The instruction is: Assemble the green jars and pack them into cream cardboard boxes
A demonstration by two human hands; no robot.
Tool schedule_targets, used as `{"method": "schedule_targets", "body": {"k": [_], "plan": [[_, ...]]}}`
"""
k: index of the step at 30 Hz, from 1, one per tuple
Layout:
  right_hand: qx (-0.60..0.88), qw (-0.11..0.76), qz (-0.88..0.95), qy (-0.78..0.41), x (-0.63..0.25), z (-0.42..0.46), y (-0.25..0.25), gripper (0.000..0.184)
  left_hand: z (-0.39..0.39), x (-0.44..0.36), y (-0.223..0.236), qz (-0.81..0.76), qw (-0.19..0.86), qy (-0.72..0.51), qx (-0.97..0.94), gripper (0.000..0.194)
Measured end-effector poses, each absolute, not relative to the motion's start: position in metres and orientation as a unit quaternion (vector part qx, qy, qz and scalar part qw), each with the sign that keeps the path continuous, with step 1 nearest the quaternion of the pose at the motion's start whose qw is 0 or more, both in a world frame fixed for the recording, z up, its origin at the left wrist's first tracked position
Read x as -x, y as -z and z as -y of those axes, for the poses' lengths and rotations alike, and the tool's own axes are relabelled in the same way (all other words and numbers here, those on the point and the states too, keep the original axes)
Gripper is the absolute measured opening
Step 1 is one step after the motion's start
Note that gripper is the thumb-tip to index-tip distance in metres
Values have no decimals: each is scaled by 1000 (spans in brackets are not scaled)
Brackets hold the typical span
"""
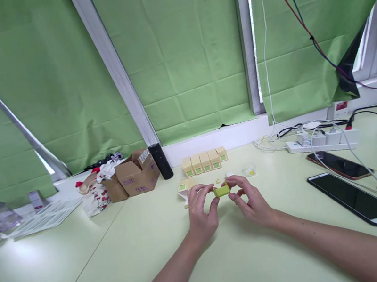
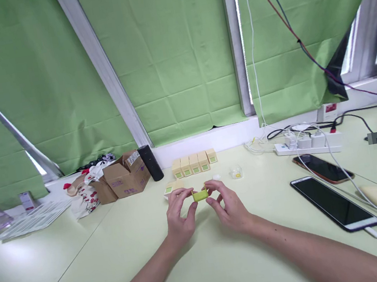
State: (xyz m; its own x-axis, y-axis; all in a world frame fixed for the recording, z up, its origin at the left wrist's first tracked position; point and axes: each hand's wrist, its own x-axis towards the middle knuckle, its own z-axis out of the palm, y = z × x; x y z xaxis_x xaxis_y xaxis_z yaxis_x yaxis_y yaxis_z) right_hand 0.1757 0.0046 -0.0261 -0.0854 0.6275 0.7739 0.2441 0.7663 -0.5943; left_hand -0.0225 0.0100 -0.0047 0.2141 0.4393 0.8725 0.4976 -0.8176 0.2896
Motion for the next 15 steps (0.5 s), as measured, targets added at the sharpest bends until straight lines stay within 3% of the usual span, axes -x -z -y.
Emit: {"method": "schedule_targets", "body": {"k": [9, 15], "plan": [[309, 587, 730, -164, -177, -4, 25, 33, -12, 22, 4, 327, 9, 545, 772, 20], [299, 576, 742, -170, -178, -2, 26, 52, -10, 22, 2, 344, 3, 552, 760, 22]]}}
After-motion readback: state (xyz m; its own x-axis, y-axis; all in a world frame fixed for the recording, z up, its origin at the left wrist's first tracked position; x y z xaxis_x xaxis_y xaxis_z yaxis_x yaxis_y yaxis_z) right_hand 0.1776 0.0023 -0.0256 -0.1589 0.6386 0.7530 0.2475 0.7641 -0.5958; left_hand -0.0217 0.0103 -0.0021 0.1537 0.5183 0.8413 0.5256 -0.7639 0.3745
